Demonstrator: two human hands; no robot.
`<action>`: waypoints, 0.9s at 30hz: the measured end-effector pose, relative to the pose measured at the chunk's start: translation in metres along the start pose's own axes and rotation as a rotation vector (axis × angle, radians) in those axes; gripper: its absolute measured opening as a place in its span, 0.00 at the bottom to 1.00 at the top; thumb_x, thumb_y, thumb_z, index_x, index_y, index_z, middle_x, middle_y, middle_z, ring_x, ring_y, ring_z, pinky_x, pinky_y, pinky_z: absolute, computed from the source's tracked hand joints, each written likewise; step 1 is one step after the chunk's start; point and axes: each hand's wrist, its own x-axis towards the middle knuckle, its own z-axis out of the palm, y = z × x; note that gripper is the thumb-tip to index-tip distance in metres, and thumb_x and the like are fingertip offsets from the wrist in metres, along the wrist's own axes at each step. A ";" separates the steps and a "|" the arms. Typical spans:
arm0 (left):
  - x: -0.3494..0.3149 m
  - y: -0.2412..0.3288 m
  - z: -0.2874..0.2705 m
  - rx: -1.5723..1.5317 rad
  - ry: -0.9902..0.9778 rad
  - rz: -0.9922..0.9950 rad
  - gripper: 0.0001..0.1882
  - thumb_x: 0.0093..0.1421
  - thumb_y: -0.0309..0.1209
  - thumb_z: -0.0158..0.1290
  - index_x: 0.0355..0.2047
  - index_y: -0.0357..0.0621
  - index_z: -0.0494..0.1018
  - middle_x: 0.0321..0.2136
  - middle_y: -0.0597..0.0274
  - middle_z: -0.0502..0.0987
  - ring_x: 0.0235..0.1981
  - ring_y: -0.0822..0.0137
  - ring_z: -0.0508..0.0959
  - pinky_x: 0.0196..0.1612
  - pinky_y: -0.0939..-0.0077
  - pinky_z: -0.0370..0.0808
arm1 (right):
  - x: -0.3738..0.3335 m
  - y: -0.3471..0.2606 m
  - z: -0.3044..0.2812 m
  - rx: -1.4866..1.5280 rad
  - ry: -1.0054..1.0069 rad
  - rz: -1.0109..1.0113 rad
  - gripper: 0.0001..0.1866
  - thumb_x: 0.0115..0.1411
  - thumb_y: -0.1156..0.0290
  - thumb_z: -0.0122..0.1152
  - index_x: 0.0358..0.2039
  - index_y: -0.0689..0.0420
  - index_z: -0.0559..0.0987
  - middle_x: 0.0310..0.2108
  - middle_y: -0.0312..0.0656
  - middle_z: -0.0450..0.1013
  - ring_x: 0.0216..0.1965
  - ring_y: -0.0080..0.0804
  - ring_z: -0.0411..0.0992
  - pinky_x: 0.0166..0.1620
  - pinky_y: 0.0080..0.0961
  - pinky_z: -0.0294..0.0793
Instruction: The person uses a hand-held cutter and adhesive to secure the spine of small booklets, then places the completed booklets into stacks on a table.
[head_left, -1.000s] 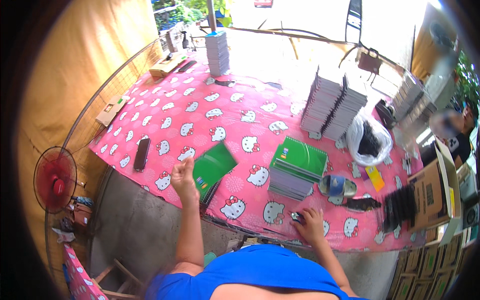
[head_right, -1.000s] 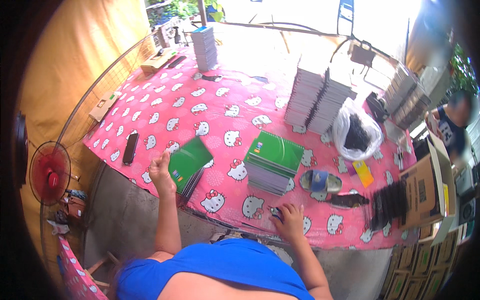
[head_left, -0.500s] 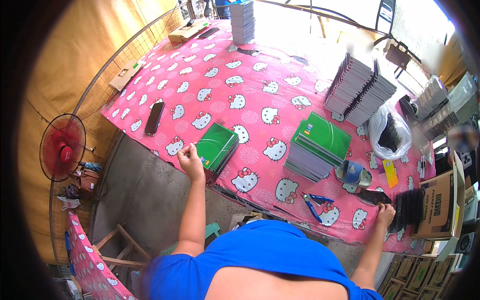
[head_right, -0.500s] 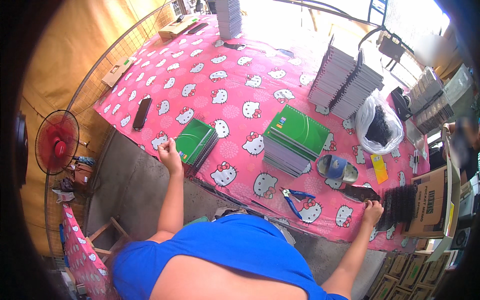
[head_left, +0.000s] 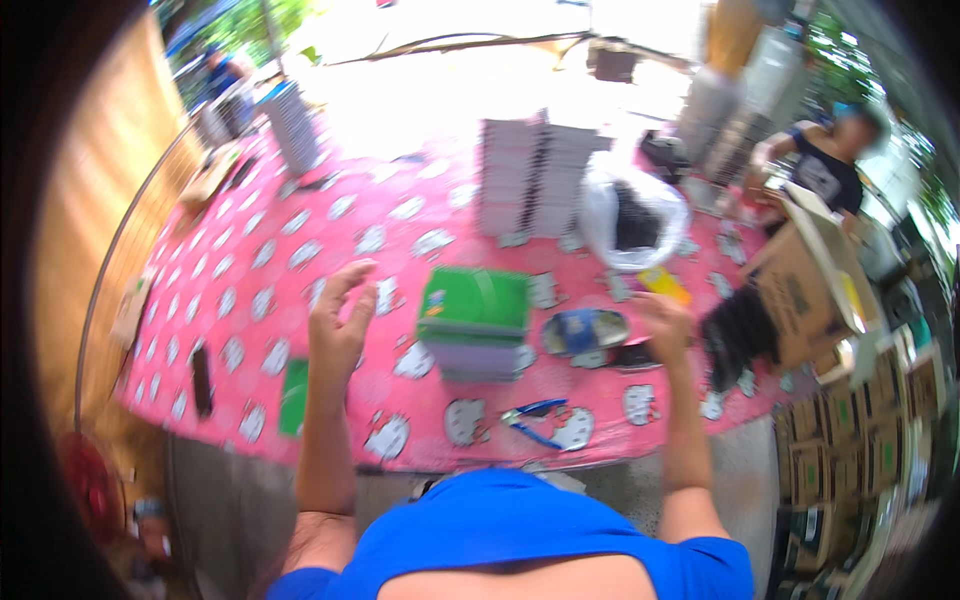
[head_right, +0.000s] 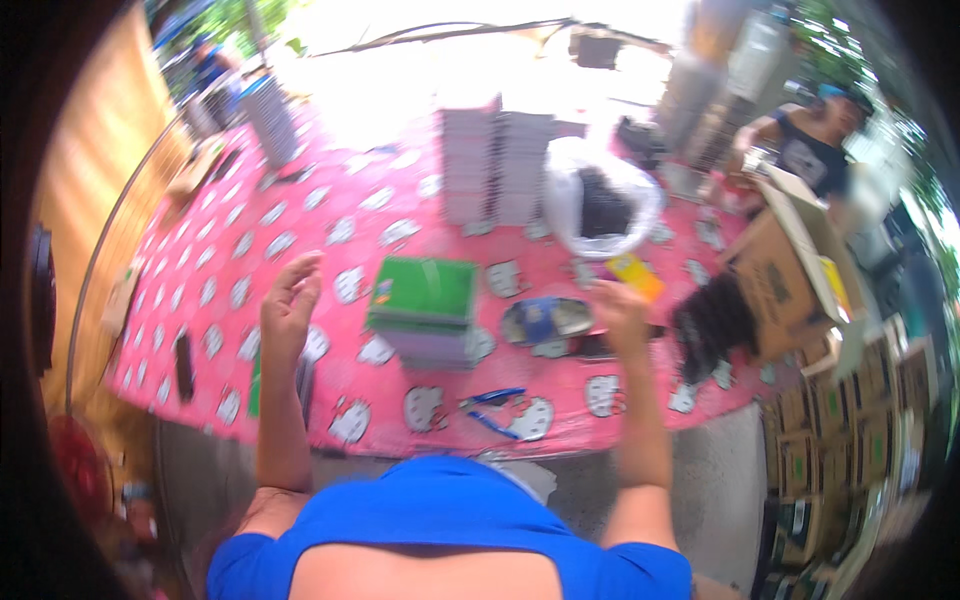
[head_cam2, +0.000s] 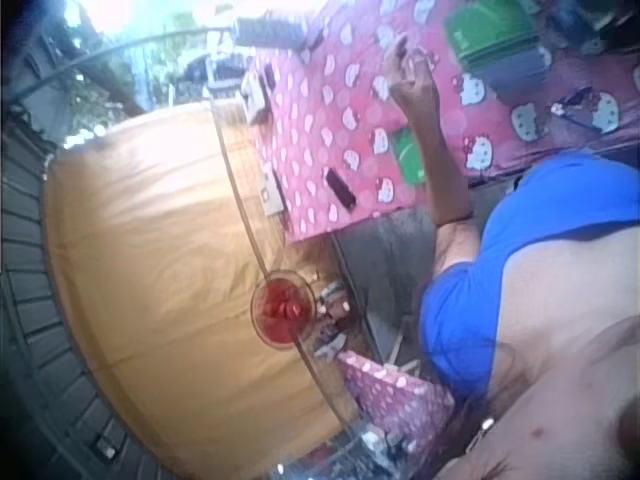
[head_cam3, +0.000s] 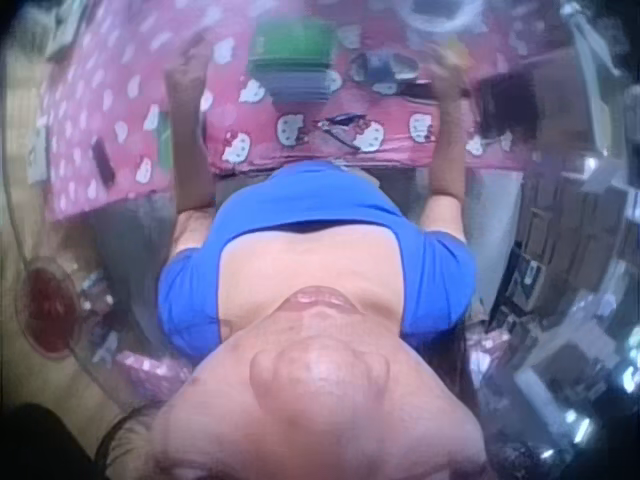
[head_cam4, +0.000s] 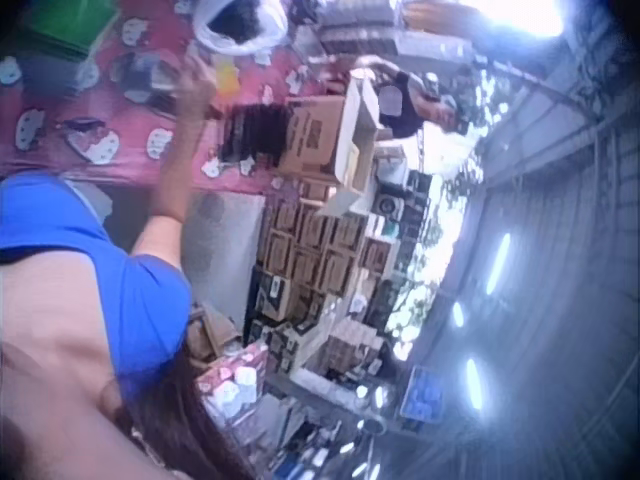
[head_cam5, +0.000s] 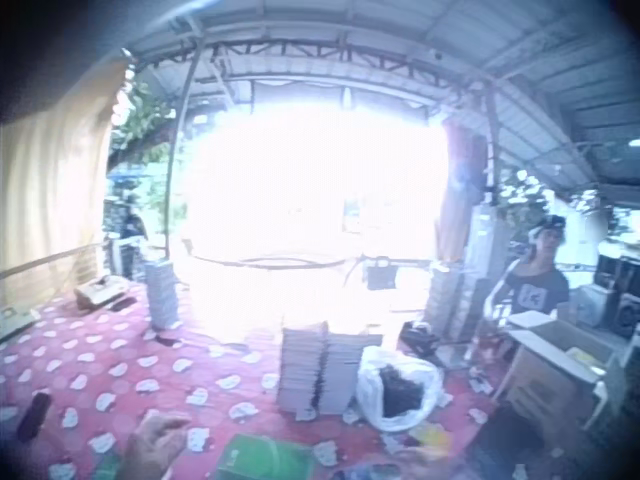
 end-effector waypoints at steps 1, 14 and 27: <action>0.017 0.007 0.021 0.001 -0.196 0.075 0.17 0.60 0.31 0.54 0.48 0.40 0.72 0.46 0.52 0.75 0.47 0.62 0.74 0.52 0.69 0.68 | 0.012 -0.038 0.018 0.110 -0.094 -0.036 0.10 0.54 0.70 0.57 0.34 0.59 0.81 0.31 0.48 0.77 0.35 0.42 0.74 0.42 0.36 0.71; 0.084 -0.003 0.115 0.182 -0.790 -0.176 0.11 0.51 0.30 0.61 0.32 0.37 0.79 0.22 0.54 0.78 0.23 0.68 0.77 0.30 0.71 0.73 | 0.028 -0.121 0.044 0.440 -0.115 0.042 0.09 0.54 0.72 0.66 0.36 0.60 0.80 0.25 0.36 0.75 0.26 0.18 0.71 0.29 0.19 0.69; 0.024 0.046 0.085 0.147 -0.259 0.499 0.07 0.49 0.31 0.61 0.30 0.44 0.79 0.27 0.60 0.80 0.31 0.62 0.77 0.45 0.68 0.66 | 0.040 -0.166 0.040 0.480 -0.222 -0.084 0.13 0.50 0.77 0.65 0.38 0.56 0.83 0.32 0.38 0.76 0.30 0.23 0.73 0.33 0.20 0.72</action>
